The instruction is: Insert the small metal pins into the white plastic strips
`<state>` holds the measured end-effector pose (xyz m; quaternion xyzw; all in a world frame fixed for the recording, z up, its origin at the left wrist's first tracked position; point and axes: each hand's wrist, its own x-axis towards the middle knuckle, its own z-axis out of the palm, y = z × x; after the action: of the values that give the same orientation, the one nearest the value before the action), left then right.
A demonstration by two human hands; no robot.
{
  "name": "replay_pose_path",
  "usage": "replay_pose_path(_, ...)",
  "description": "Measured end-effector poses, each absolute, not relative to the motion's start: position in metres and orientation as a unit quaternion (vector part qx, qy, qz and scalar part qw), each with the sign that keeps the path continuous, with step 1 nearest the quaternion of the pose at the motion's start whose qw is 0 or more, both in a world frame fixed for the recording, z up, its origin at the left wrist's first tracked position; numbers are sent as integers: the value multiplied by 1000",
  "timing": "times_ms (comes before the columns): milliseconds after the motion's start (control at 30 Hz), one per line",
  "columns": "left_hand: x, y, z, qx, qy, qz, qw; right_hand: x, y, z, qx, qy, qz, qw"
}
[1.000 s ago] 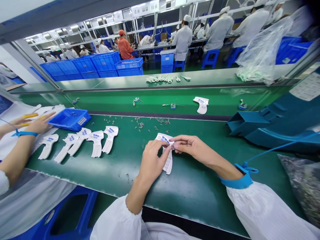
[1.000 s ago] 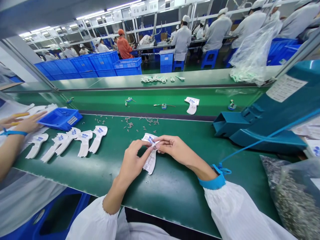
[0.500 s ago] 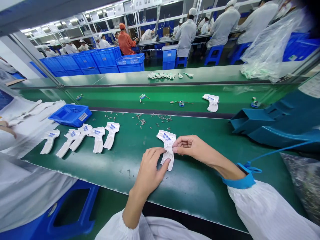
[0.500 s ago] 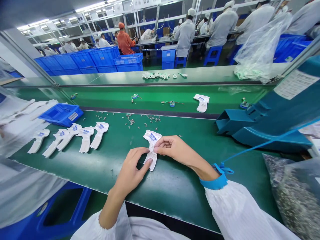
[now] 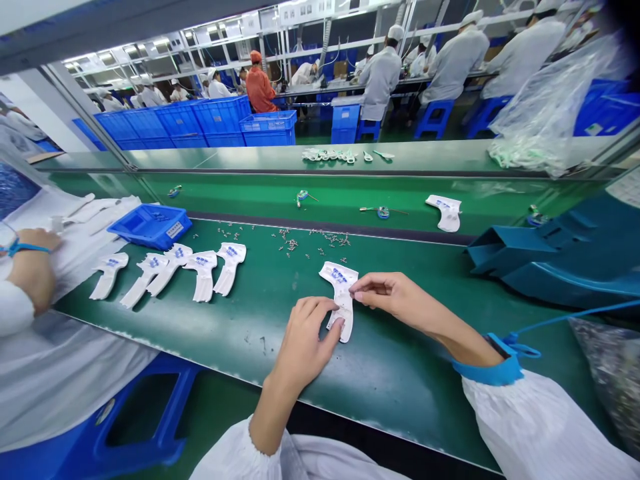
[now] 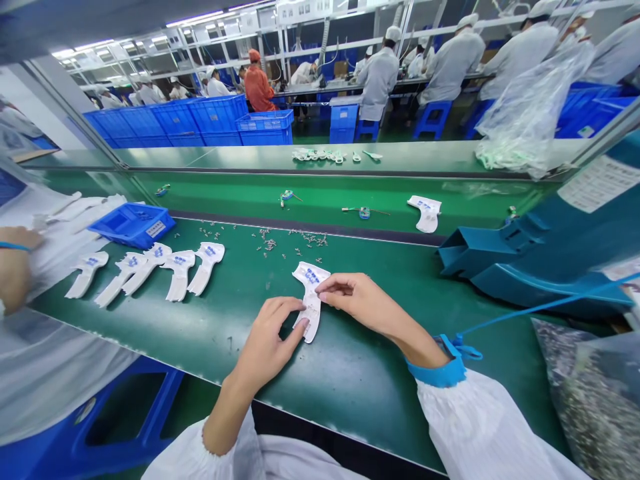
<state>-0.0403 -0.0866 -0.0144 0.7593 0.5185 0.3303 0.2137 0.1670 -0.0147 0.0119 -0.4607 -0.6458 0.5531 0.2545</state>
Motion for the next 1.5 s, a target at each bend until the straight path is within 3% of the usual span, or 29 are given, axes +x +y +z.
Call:
replay_pose_path(267, -40, -86, -16, 771, 520, 306, 204, 157, -17, 16, -479, -681, 515, 204)
replay_pose_path(467, -40, -87, -18, 790, 517, 263, 197, 139, -17, 34, -507, -757, 400, 97)
replay_pose_path(800, -39, -87, -21, 788, 518, 268, 195, 130, -6, 37, -525, -777, 348, 10)
replay_pose_path(1500, -39, -87, -18, 784, 527, 251, 211, 122, 31, 48, -494, -790, 340, -128)
